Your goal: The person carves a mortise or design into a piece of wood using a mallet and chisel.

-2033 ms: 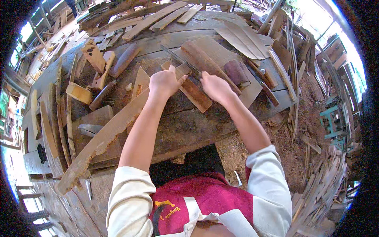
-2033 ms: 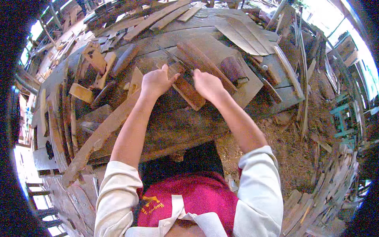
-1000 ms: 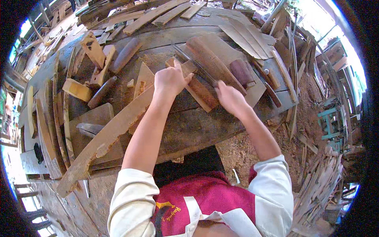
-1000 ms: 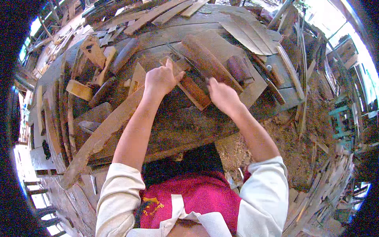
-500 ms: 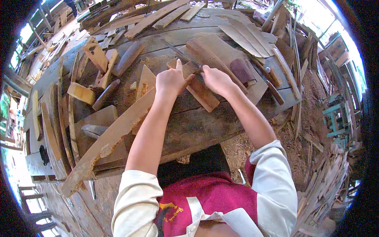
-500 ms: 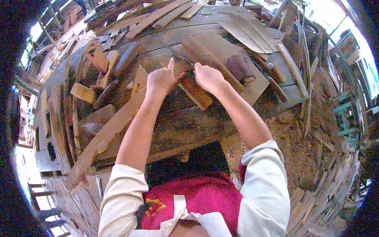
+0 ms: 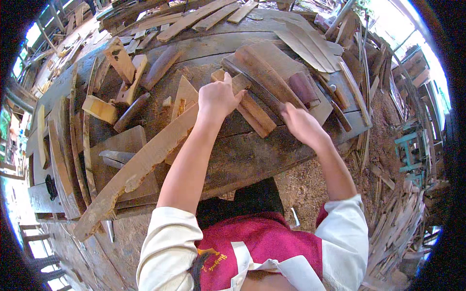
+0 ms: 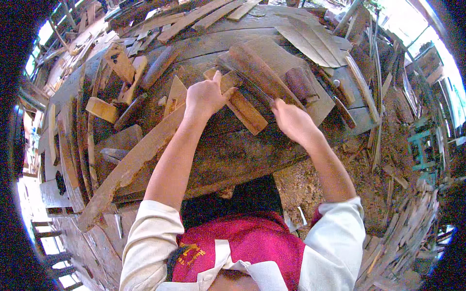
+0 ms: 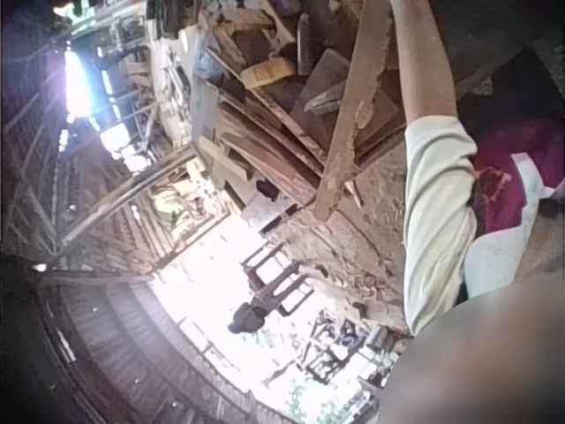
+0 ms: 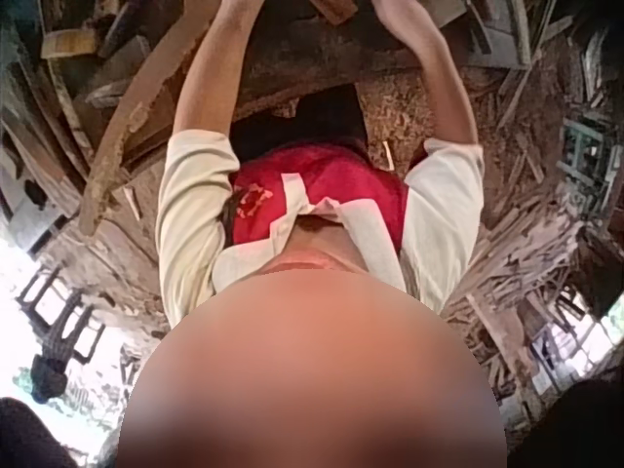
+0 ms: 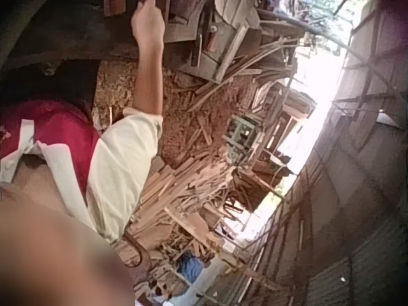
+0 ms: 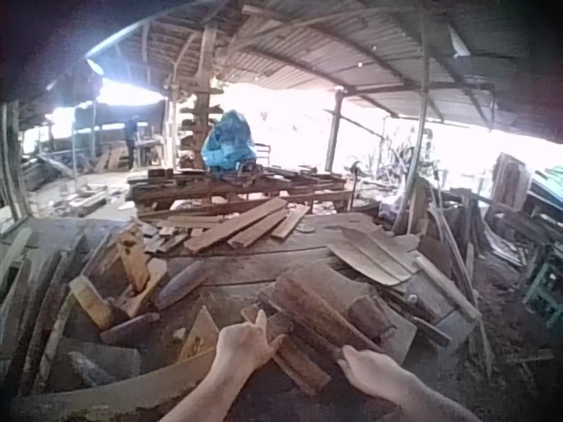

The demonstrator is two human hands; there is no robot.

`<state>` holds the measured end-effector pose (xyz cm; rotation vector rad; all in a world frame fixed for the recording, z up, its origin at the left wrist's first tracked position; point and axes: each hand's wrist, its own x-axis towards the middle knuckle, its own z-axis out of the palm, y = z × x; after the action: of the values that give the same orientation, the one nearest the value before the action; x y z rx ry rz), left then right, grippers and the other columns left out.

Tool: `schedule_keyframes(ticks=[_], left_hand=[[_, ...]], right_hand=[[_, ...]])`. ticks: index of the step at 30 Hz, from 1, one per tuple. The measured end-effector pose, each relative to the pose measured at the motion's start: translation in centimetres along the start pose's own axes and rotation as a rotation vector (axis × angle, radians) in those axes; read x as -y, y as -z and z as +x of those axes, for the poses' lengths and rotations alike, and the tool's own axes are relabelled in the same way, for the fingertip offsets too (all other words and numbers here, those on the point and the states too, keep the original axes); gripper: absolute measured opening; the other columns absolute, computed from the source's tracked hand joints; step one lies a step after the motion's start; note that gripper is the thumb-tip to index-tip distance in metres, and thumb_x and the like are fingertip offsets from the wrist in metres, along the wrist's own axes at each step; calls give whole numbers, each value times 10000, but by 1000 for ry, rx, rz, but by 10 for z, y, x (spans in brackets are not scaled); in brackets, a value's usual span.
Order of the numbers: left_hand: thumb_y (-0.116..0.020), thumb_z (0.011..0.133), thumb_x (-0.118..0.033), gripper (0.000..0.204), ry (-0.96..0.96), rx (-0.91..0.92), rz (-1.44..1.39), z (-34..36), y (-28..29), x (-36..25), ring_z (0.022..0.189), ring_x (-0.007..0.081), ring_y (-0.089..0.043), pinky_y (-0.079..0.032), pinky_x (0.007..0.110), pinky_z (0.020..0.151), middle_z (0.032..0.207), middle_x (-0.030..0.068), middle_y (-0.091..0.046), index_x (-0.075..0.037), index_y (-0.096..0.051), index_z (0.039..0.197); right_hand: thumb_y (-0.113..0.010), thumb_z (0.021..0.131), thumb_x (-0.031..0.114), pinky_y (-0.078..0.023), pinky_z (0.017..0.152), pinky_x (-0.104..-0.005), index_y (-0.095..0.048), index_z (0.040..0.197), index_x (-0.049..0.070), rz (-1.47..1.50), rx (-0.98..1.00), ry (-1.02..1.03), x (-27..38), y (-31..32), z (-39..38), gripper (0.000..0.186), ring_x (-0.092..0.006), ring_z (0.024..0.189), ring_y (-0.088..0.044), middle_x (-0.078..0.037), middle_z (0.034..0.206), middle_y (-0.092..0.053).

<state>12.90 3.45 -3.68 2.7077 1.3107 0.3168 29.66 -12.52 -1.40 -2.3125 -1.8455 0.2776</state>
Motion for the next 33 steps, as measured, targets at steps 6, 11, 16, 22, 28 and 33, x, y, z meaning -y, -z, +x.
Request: schedule_keyframes(ticks=[6, 11, 16, 22, 28, 33], left_hand=[[-482, 788, -598, 619, -8, 20, -7, 3, 0, -4, 764, 309, -643, -511, 419, 647, 799, 159, -654, -38, -499, 1053], [-558, 763, -567, 589, 88, 7, -39, -3, 5, 1, 745, 263, -656, -516, 356, 614, 768, 142, -656, -7, -497, 939], [-573, 748, -567, 570, 77, 0, -99, -1, 2, -1, 733, 292, -649, -515, 382, 622, 759, 153, -650, -16, -505, 878], [-564, 757, -561, 563, 56, 17, -112, 1, 6, 0, 766, 331, -638, -511, 423, 664, 771, 192, -641, -11, -540, 874], [-548, 771, -556, 553, 89, -3, -80, 0, 3, 2, 770, 349, -633, -509, 434, 670, 768, 205, -638, -15, -548, 884], [-555, 765, -561, 565, 47, 0, -21, 1, 3, -3, 757, 322, -642, -513, 412, 658, 761, 187, -645, -8, -552, 878]], right_hand=[[-361, 891, 201, -457, 704, -519, -477, 951, -2, -21, -38, 45, 20, -22, 73, 241, -423, 796, -594, -250, 815, -613], [-381, 902, 242, -449, 661, -534, -441, 961, 18, 19, -52, -29, 8, -40, 40, 239, -435, 749, -585, -257, 774, -601], [-398, 912, 261, -449, 643, -535, -420, 956, 30, 18, -13, -151, -12, -35, -20, 237, -439, 726, -580, -257, 748, -599], [-390, 916, 250, -452, 652, -530, -444, 921, 4, -101, 39, -177, -7, -2, -10, 252, -424, 736, -587, -244, 754, -605], [-391, 904, 216, -457, 705, -507, -454, 940, -5, -82, 103, -94, 6, 18, -5, 232, -400, 785, -595, -235, 783, -609], [-361, 897, 186, -468, 704, -498, -464, 938, -7, -17, 49, -54, 14, -11, 38, 222, -392, 806, -606, -239, 803, -616]])
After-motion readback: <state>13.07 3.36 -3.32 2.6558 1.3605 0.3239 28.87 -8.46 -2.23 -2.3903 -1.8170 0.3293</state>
